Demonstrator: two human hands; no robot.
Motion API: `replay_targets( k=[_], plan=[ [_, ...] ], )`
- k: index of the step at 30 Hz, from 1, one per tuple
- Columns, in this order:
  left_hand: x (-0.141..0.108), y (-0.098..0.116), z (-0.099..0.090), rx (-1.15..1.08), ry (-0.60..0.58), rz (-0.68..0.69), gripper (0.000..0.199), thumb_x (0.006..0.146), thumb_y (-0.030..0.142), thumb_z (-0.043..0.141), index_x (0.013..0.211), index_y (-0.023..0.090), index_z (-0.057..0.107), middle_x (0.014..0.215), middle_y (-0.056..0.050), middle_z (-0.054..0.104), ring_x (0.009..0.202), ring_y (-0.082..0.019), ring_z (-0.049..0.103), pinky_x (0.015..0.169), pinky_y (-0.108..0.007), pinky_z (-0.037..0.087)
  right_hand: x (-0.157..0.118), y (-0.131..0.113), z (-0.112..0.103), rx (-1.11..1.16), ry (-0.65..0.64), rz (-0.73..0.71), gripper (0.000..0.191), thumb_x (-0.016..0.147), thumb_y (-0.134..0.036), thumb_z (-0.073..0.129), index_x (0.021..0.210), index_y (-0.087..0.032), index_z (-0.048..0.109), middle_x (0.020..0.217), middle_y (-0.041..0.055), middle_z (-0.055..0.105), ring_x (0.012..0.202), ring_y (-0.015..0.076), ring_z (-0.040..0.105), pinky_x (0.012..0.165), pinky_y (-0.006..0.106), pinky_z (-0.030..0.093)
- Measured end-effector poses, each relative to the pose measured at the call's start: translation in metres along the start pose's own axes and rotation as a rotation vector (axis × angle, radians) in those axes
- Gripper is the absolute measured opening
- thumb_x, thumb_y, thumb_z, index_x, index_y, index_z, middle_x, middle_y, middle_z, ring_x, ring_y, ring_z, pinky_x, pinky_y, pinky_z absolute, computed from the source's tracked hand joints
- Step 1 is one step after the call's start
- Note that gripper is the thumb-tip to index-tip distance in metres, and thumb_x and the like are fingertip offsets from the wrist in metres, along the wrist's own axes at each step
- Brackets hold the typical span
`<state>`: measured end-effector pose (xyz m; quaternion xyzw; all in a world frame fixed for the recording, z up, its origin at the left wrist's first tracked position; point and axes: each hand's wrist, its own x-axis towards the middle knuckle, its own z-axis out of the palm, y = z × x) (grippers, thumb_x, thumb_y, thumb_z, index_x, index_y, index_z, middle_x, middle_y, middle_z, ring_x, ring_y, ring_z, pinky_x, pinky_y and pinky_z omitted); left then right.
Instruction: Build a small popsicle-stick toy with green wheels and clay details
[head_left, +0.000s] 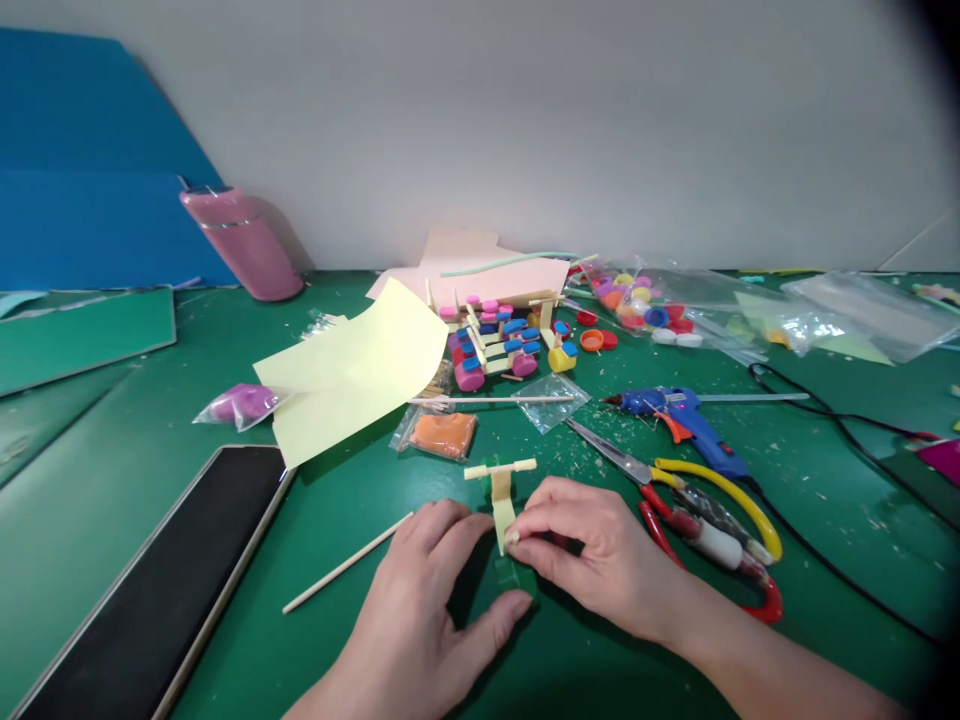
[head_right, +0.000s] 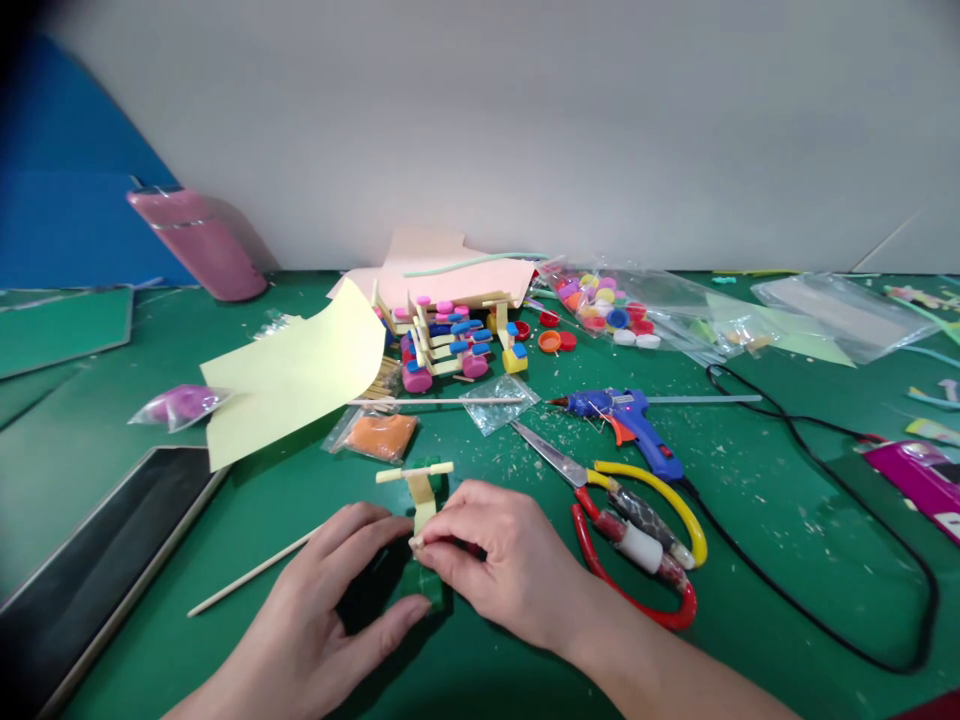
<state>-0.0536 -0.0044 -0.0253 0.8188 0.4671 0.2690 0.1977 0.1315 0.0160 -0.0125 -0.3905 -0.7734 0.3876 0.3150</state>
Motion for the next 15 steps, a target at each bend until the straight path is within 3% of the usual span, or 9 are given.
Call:
replay_targets(
  k=[10, 15],
  plan=[
    [-0.0013, -0.0001, 0.0009, -0.017, 0.012, -0.026, 0.032, 0.074, 0.032, 0.062, 0.102, 0.02, 0.052, 0.094, -0.007, 0.054, 0.083, -0.021, 0.057, 0.071, -0.035, 0.051, 0.0005, 0.0, -0.0001, -0.033, -0.006, -0.011, 0.013, 0.084, -0.016, 0.055, 0.087, -0.019, 0.066, 0.081, 0.0016, 0.059, 0.074, 0.0114, 0.057, 0.066, 0.021, 0.046],
    [0.001, 0.0017, -0.0021, -0.045, -0.059, -0.058, 0.036, 0.075, 0.033, 0.06, 0.108, 0.021, 0.054, 0.092, -0.007, 0.052, 0.082, -0.021, 0.056, 0.07, -0.035, 0.05, 0.0005, -0.0006, -0.0008, -0.039, -0.003, -0.011, 0.012, 0.084, -0.016, 0.055, 0.086, -0.019, 0.066, 0.08, 0.0013, 0.059, 0.073, 0.0112, 0.058, 0.066, 0.021, 0.046]
  ],
)
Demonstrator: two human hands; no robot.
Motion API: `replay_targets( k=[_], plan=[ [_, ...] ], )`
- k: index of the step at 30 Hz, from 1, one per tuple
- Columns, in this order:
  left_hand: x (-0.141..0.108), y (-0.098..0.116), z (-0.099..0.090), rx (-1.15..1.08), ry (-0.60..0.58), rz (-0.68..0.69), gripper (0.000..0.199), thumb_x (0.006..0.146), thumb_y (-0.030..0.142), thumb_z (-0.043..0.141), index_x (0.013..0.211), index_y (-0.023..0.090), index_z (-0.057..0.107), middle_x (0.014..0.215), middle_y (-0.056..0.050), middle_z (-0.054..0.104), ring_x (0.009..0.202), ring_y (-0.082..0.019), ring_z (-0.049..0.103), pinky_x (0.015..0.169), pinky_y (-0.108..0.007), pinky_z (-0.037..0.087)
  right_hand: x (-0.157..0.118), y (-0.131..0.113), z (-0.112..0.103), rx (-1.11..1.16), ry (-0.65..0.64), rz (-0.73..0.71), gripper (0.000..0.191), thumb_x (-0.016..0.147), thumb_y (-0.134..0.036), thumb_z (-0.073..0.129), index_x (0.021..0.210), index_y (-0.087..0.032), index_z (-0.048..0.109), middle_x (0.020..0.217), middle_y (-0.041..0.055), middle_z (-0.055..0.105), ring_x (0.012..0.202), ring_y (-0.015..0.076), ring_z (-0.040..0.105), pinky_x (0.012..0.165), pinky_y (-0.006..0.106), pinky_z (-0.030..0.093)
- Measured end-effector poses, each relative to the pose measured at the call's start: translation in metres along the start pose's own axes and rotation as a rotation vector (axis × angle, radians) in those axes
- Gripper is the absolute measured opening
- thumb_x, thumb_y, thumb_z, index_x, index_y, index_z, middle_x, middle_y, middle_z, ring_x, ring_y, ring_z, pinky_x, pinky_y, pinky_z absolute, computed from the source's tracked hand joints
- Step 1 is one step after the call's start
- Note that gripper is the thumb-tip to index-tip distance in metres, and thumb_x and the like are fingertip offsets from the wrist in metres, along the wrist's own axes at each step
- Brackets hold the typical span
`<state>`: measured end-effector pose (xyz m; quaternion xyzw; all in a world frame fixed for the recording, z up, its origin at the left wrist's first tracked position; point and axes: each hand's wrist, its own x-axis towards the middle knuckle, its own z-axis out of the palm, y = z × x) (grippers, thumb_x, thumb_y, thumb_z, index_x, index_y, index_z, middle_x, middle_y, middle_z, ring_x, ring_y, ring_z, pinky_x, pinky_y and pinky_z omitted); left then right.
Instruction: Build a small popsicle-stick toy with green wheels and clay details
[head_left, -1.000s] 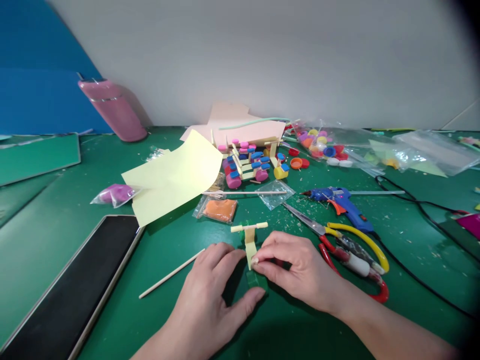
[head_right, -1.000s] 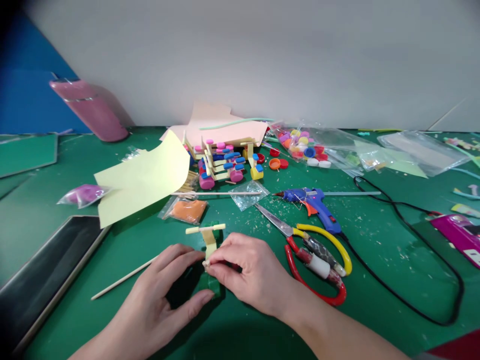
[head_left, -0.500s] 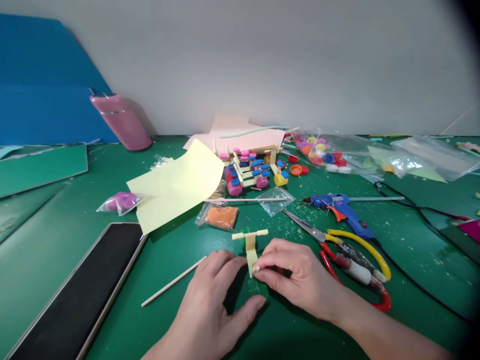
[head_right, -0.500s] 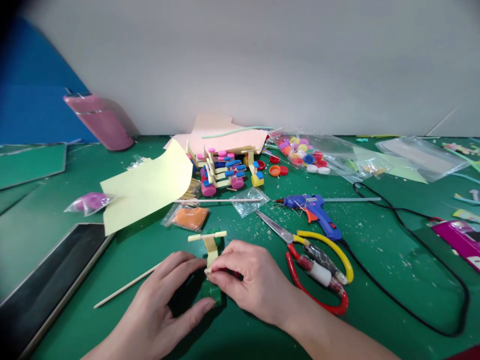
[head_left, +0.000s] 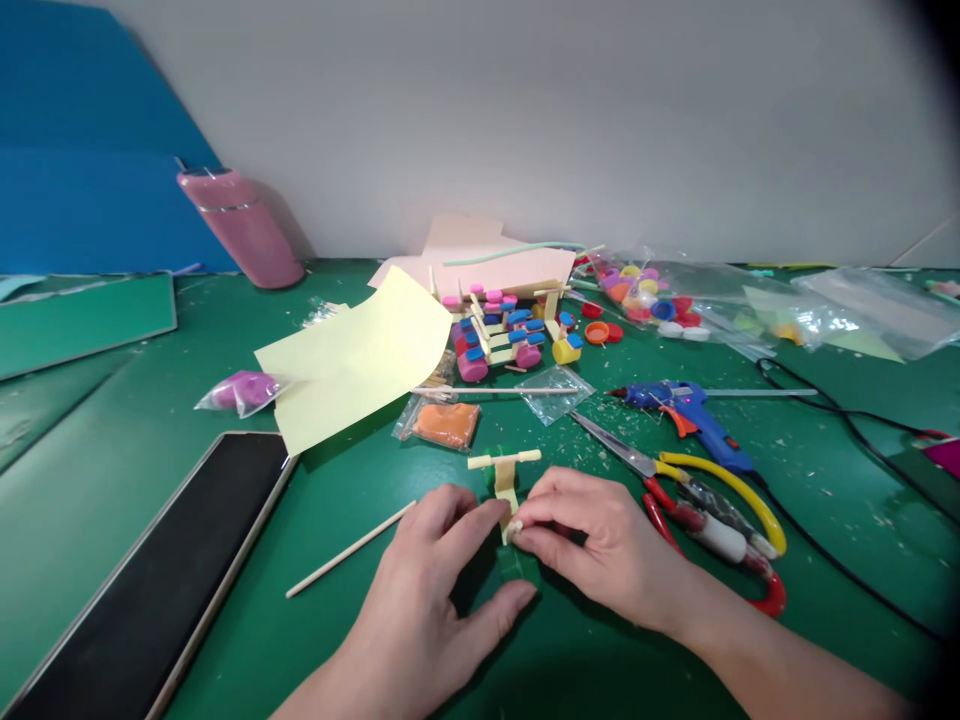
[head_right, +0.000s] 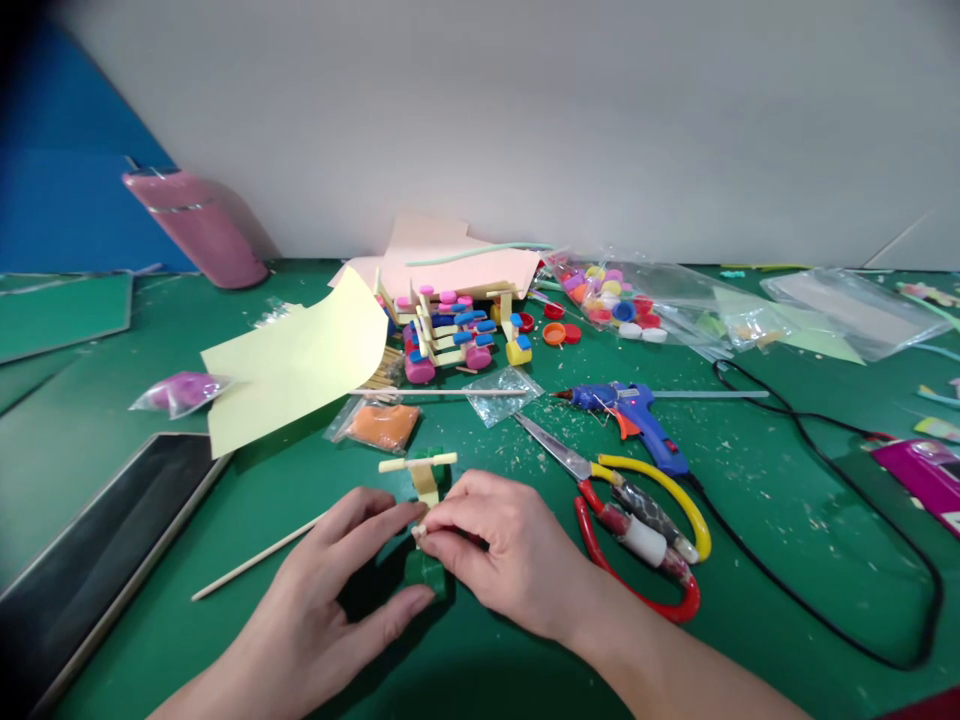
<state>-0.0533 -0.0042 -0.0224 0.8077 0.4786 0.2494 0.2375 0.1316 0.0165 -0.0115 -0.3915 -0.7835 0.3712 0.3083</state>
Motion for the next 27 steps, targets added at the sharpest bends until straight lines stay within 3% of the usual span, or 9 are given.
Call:
replay_targets(
  k=[6, 27],
  plan=[
    [0.0042, 0.003, -0.005, -0.006, -0.057, -0.008, 0.028, 0.076, 0.034, 0.058, 0.102, 0.023, 0.06, 0.084, -0.005, 0.051, 0.078, -0.021, 0.054, 0.067, -0.035, 0.049, -0.0001, 0.0002, -0.0005, -0.002, -0.006, 0.004, 0.012, 0.084, -0.017, 0.055, 0.086, -0.019, 0.066, 0.081, 0.0017, 0.06, 0.074, 0.0117, 0.058, 0.067, 0.022, 0.047],
    [0.0039, 0.0009, -0.0033, -0.003, -0.073, -0.009, 0.031, 0.076, 0.036, 0.058, 0.105, 0.023, 0.059, 0.084, -0.005, 0.053, 0.078, -0.021, 0.054, 0.067, -0.036, 0.048, 0.0017, -0.0017, -0.0015, -0.077, -0.028, -0.026, 0.013, 0.086, -0.015, 0.052, 0.084, -0.019, 0.065, 0.08, 0.0021, 0.059, 0.072, 0.0122, 0.057, 0.065, 0.023, 0.046]
  ],
)
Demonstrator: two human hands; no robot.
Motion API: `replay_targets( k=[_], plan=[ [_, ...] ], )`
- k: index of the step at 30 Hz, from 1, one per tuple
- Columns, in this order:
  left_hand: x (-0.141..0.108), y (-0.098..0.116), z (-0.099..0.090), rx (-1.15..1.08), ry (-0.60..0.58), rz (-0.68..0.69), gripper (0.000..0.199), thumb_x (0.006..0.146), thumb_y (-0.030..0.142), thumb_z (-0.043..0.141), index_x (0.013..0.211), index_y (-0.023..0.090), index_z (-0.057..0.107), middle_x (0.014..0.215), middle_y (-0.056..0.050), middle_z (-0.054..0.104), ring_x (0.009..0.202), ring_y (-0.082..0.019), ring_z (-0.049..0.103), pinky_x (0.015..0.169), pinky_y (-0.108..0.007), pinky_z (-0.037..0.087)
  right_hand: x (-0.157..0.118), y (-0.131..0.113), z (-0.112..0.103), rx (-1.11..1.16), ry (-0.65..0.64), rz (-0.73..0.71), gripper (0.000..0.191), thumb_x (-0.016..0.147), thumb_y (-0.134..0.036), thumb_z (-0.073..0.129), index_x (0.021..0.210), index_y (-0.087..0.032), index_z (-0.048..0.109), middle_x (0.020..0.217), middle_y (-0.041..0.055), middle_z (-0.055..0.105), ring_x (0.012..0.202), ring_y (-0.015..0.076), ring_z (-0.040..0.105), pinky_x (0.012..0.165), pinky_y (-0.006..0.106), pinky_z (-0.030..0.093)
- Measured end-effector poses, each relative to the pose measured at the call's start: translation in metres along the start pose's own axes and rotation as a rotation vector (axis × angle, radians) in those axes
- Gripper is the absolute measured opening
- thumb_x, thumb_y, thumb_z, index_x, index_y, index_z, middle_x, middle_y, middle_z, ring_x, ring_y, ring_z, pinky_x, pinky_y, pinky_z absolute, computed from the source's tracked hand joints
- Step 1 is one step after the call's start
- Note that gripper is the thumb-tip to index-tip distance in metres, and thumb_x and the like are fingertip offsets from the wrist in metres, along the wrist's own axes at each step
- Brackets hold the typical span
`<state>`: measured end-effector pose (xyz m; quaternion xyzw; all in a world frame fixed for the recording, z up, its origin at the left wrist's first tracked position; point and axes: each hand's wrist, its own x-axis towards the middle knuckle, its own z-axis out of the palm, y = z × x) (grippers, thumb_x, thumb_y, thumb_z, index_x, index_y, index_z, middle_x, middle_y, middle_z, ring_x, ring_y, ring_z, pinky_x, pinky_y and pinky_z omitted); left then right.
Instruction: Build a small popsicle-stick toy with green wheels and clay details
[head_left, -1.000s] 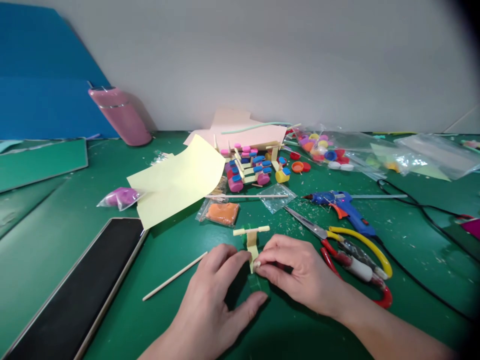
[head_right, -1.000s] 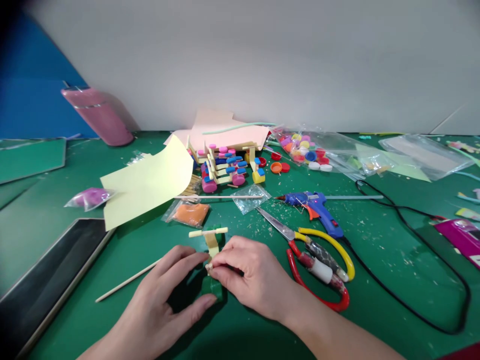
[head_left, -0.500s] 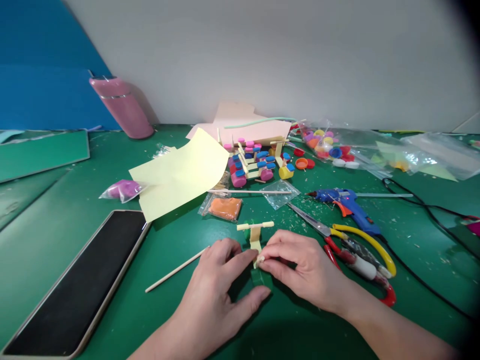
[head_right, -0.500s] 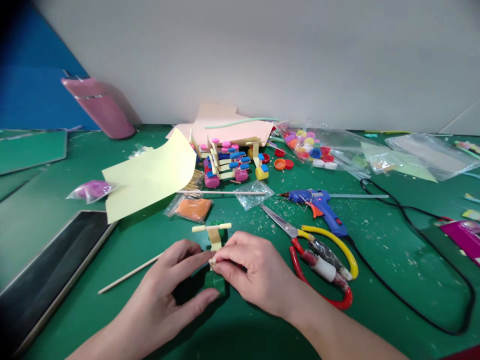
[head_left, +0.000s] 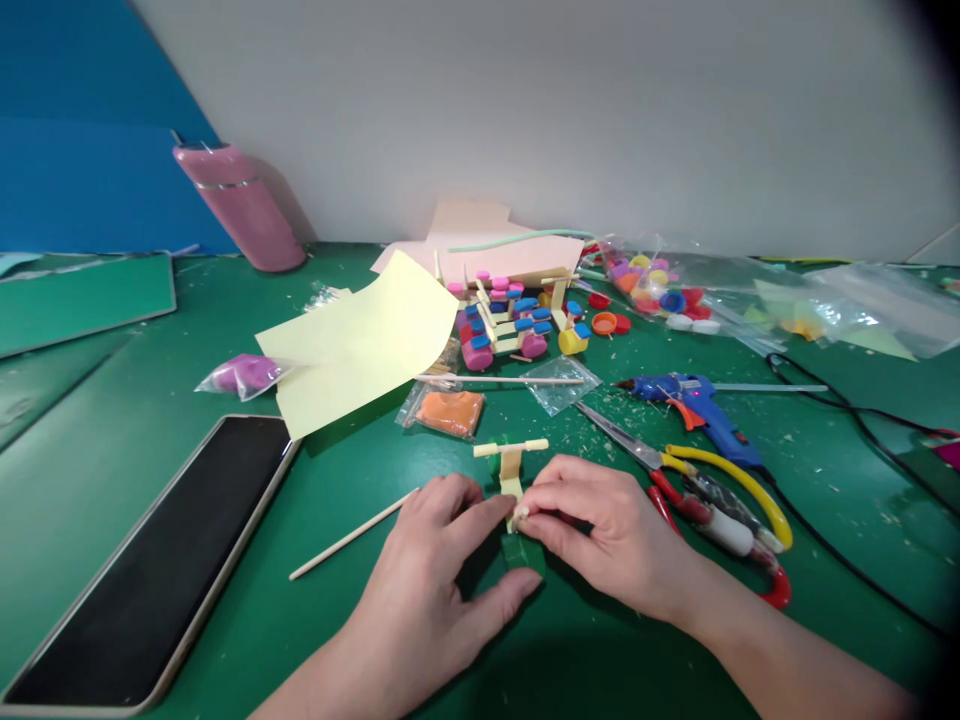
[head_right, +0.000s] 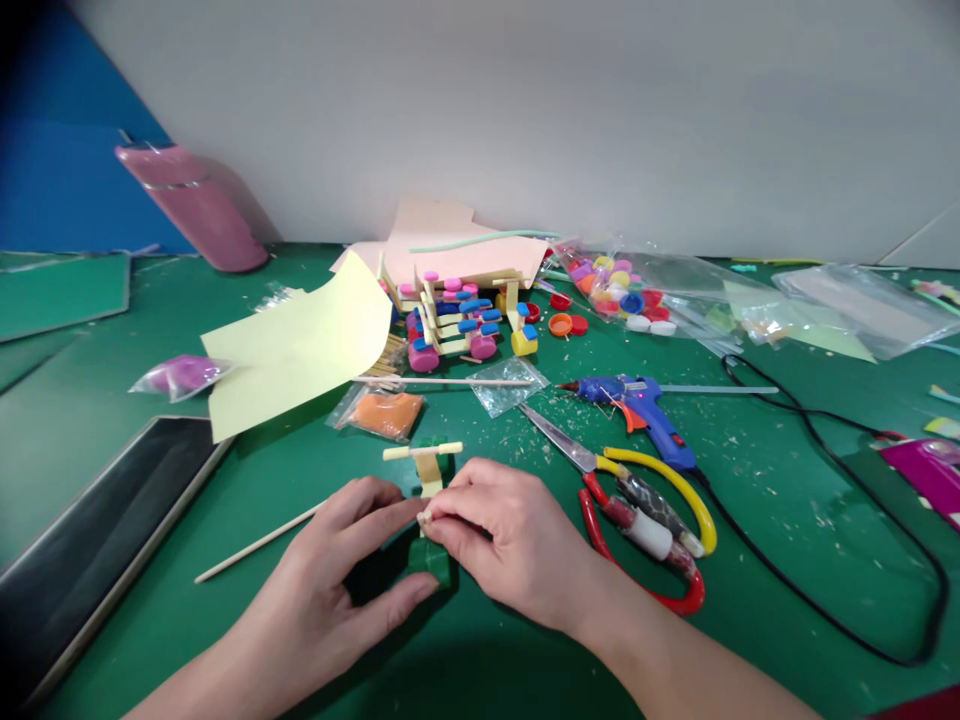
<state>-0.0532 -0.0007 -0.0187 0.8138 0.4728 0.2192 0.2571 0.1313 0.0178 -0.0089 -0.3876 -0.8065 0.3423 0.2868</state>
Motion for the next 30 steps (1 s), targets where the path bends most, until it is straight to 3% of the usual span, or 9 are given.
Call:
replay_targets(
  k=[15, 24, 30],
  plan=[
    [0.0003, 0.0007, -0.0002, -0.026, -0.008, 0.001, 0.031, 0.077, 0.034, 0.057, 0.105, 0.022, 0.058, 0.085, -0.006, 0.052, 0.079, -0.022, 0.053, 0.069, -0.038, 0.047, -0.0004, 0.0001, -0.0005, 0.013, -0.02, 0.014, 0.012, 0.086, -0.015, 0.053, 0.084, -0.016, 0.064, 0.081, 0.0019, 0.056, 0.074, 0.0105, 0.055, 0.067, 0.02, 0.043],
    [-0.0019, -0.0016, 0.0033, -0.034, 0.084, 0.06, 0.023, 0.076, 0.03, 0.06, 0.097, 0.022, 0.062, 0.083, -0.005, 0.051, 0.076, -0.02, 0.052, 0.065, -0.034, 0.047, 0.0, 0.0008, -0.0011, 0.059, -0.016, 0.022, 0.014, 0.086, -0.016, 0.053, 0.087, -0.016, 0.066, 0.081, 0.0016, 0.057, 0.074, 0.0096, 0.055, 0.068, 0.019, 0.043],
    [-0.002, -0.002, 0.0032, -0.03, 0.083, 0.066, 0.024, 0.075, 0.03, 0.06, 0.098, 0.022, 0.062, 0.082, -0.005, 0.051, 0.075, -0.02, 0.052, 0.063, -0.034, 0.047, -0.0013, 0.0028, -0.0033, 0.128, 0.005, 0.018, 0.015, 0.084, -0.016, 0.056, 0.094, -0.018, 0.067, 0.084, 0.0029, 0.059, 0.074, 0.0106, 0.057, 0.065, 0.02, 0.045]
  ],
)
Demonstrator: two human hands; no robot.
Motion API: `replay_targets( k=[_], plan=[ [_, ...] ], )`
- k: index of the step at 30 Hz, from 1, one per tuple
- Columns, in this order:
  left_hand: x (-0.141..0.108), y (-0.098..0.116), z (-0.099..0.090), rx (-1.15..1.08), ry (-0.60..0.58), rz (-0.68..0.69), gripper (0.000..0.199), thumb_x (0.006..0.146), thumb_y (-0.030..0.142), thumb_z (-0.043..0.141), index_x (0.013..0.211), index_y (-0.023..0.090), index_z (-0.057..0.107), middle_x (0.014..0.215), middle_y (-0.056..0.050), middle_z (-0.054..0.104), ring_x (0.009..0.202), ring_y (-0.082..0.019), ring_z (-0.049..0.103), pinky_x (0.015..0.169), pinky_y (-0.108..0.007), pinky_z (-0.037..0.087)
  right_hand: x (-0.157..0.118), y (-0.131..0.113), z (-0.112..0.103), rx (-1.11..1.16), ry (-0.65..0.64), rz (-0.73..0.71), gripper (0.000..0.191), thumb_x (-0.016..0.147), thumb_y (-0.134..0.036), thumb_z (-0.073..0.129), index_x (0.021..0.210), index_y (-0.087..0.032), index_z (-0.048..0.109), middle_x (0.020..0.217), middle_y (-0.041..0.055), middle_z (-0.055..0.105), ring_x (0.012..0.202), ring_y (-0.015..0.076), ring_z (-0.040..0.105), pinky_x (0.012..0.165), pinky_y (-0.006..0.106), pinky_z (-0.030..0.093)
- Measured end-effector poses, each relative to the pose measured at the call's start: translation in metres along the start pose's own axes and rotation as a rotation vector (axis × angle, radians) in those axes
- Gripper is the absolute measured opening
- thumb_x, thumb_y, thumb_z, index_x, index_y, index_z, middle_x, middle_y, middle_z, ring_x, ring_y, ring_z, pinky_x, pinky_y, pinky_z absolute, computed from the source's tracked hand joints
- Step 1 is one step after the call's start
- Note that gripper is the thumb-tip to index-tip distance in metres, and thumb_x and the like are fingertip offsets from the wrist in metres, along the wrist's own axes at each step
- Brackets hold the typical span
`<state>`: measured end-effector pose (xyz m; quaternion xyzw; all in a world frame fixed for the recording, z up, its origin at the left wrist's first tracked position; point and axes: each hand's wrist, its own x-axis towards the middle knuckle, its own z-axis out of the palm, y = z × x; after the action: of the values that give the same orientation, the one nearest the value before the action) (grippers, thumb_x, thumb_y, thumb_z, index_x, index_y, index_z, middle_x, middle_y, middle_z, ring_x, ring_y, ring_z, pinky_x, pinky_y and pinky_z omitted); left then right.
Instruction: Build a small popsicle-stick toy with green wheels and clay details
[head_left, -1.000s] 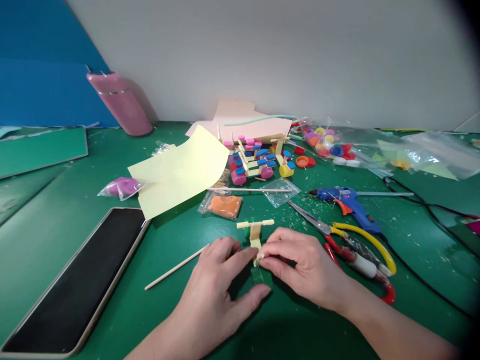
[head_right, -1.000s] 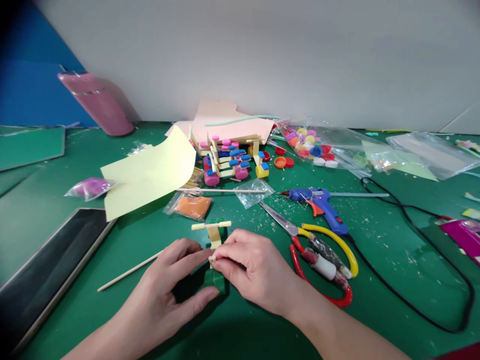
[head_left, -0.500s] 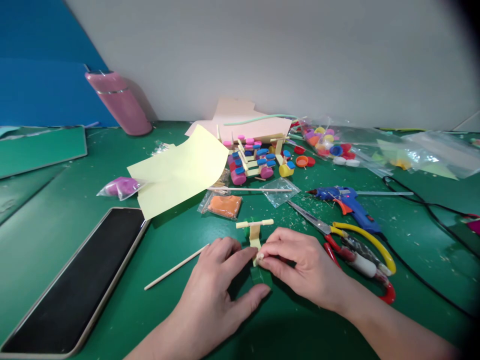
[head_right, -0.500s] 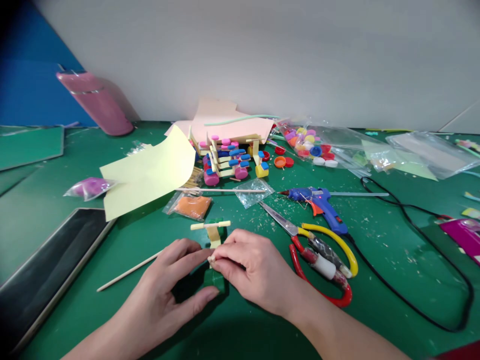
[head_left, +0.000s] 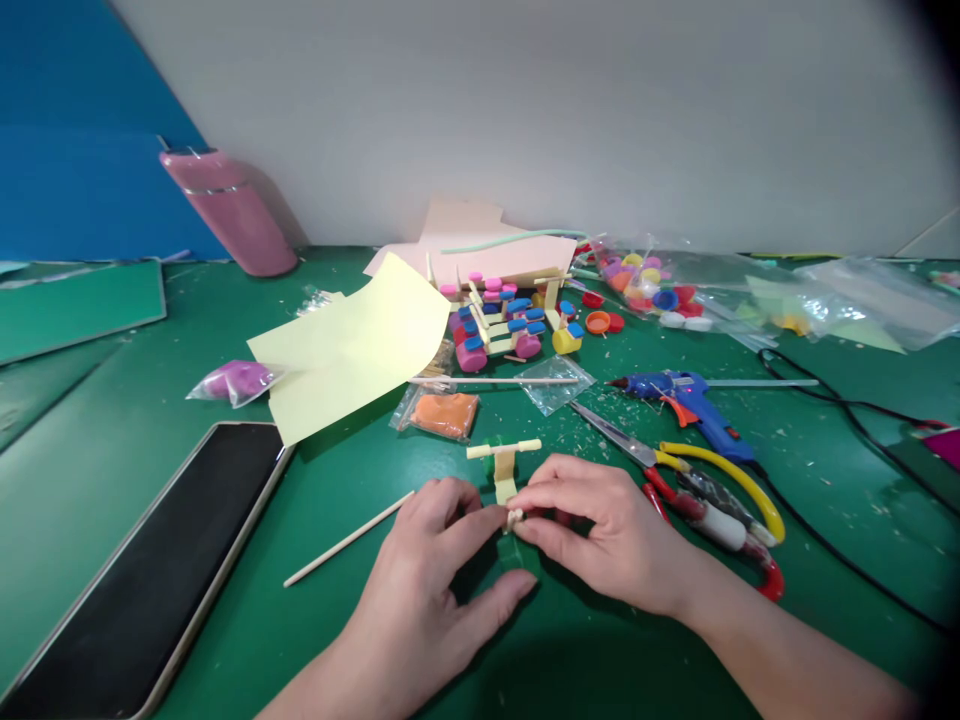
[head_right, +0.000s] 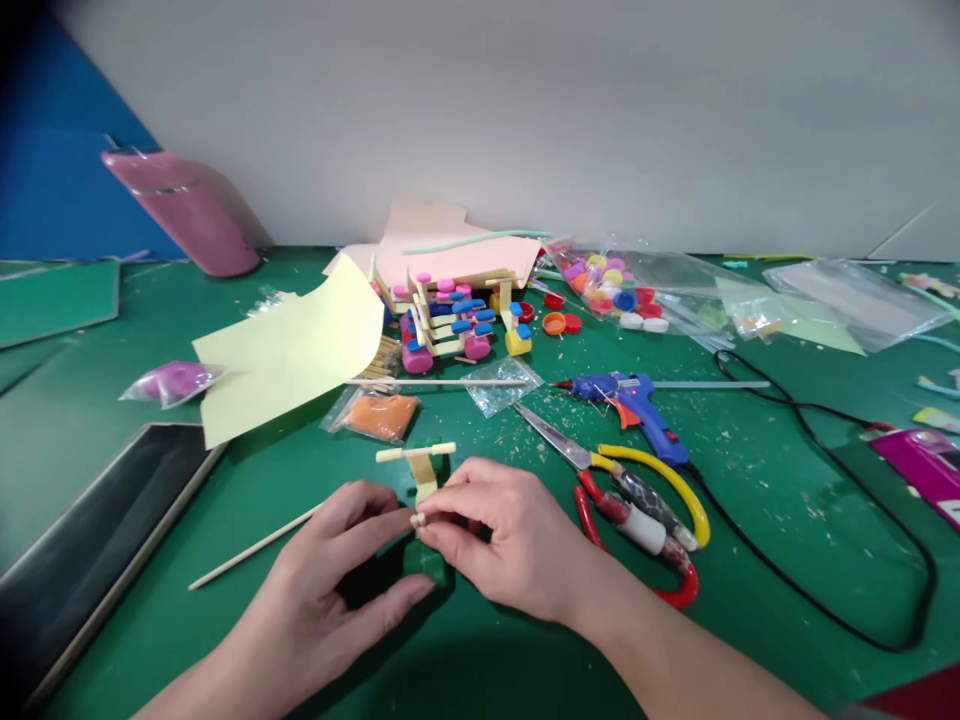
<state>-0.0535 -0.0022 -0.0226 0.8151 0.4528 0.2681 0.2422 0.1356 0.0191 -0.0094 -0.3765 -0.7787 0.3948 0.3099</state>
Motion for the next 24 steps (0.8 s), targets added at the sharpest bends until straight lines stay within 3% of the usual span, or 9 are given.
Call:
replay_targets(
  k=[7, 15, 24],
  plan=[
    [-0.001, -0.001, 0.001, 0.01, 0.008, -0.002, 0.023, 0.075, 0.031, 0.061, 0.096, 0.02, 0.06, 0.084, -0.005, 0.051, 0.076, -0.02, 0.052, 0.064, -0.035, 0.047, 0.001, 0.001, -0.008, 0.026, 0.126, 0.042, 0.018, 0.087, -0.018, 0.05, 0.094, -0.018, 0.067, 0.084, 0.0045, 0.062, 0.077, 0.014, 0.058, 0.071, 0.026, 0.047],
    [0.001, -0.001, 0.001, 0.017, 0.006, 0.008, 0.024, 0.076, 0.031, 0.06, 0.098, 0.022, 0.061, 0.083, -0.005, 0.051, 0.075, -0.02, 0.053, 0.063, -0.035, 0.048, -0.002, -0.001, -0.001, 0.039, 0.073, -0.002, 0.017, 0.081, -0.012, 0.055, 0.094, -0.014, 0.065, 0.083, 0.0042, 0.058, 0.066, 0.0095, 0.053, 0.057, 0.02, 0.045],
    [0.001, 0.0, 0.001, 0.015, -0.004, -0.002, 0.022, 0.076, 0.03, 0.059, 0.097, 0.023, 0.062, 0.081, -0.004, 0.051, 0.074, -0.02, 0.053, 0.063, -0.035, 0.048, 0.0, 0.001, 0.006, 0.015, 0.033, -0.011, 0.013, 0.079, -0.016, 0.062, 0.091, -0.015, 0.066, 0.083, 0.0022, 0.058, 0.073, 0.0098, 0.056, 0.067, 0.019, 0.044]
  ],
)
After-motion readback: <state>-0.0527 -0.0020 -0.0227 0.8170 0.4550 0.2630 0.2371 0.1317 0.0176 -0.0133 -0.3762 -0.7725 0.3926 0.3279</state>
